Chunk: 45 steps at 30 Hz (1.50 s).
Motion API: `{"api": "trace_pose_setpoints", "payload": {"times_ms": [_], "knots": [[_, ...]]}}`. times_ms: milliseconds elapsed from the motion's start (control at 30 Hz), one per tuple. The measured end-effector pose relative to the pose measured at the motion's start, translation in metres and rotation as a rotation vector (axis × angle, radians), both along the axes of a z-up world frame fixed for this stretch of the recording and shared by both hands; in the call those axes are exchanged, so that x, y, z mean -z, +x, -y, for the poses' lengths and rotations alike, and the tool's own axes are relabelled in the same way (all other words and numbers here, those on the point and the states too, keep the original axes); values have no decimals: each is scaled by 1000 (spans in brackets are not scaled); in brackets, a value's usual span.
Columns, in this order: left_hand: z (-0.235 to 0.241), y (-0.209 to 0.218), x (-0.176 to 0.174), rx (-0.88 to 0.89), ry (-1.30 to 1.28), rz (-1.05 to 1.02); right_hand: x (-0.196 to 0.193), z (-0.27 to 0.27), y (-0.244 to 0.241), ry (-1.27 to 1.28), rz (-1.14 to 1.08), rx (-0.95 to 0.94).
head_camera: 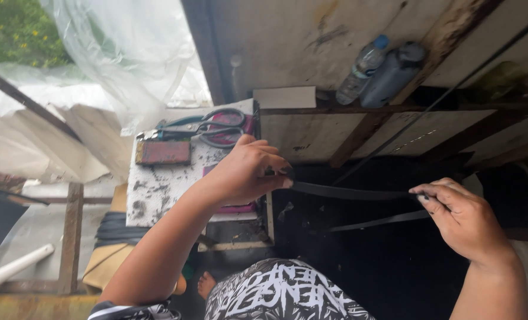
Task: Applying edge paint to long leather straps using a manual applicator and hanging them to dry with clothespins.
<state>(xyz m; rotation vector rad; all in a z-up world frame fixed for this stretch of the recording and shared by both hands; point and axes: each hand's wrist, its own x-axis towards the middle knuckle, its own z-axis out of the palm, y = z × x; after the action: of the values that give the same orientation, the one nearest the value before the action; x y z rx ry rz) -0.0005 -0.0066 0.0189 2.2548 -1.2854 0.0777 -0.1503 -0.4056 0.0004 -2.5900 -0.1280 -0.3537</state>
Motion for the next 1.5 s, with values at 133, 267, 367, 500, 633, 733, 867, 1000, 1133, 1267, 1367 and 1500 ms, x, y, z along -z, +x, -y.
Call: {"api": "trace_pose_setpoints", "payload": {"times_ms": [133,267,367,500,633,733,867,1000,1133,1267,1367,1500], "knots": [[16,-10,-22,124,-239,-355,-1,30,-16,286,-107,-39],[33,-23,-19,150,-399,-846,16,60,-29,600,1,-104],[48,-24,1,242,-517,-954,20,55,-29,893,18,-130],[63,-28,15,295,-553,-972,25,43,-22,930,117,-157],[70,-34,27,268,-550,-1048,25,32,-20,1018,125,-173],[73,-39,36,257,-531,-1103,22,26,-21,1004,122,-174],[76,-46,45,227,-519,-1172,13,20,-26,996,89,-148],[80,-52,57,254,-543,-1199,12,21,-32,989,107,-116],[83,-57,67,269,-559,-1226,13,19,-39,1018,141,-122],[84,-62,67,287,-558,-1261,6,10,-48,999,122,-45],[86,-62,76,273,-573,-1272,10,8,-52,1016,155,-43],[92,-35,138,292,-506,-1157,13,8,-62,878,190,48]]}}
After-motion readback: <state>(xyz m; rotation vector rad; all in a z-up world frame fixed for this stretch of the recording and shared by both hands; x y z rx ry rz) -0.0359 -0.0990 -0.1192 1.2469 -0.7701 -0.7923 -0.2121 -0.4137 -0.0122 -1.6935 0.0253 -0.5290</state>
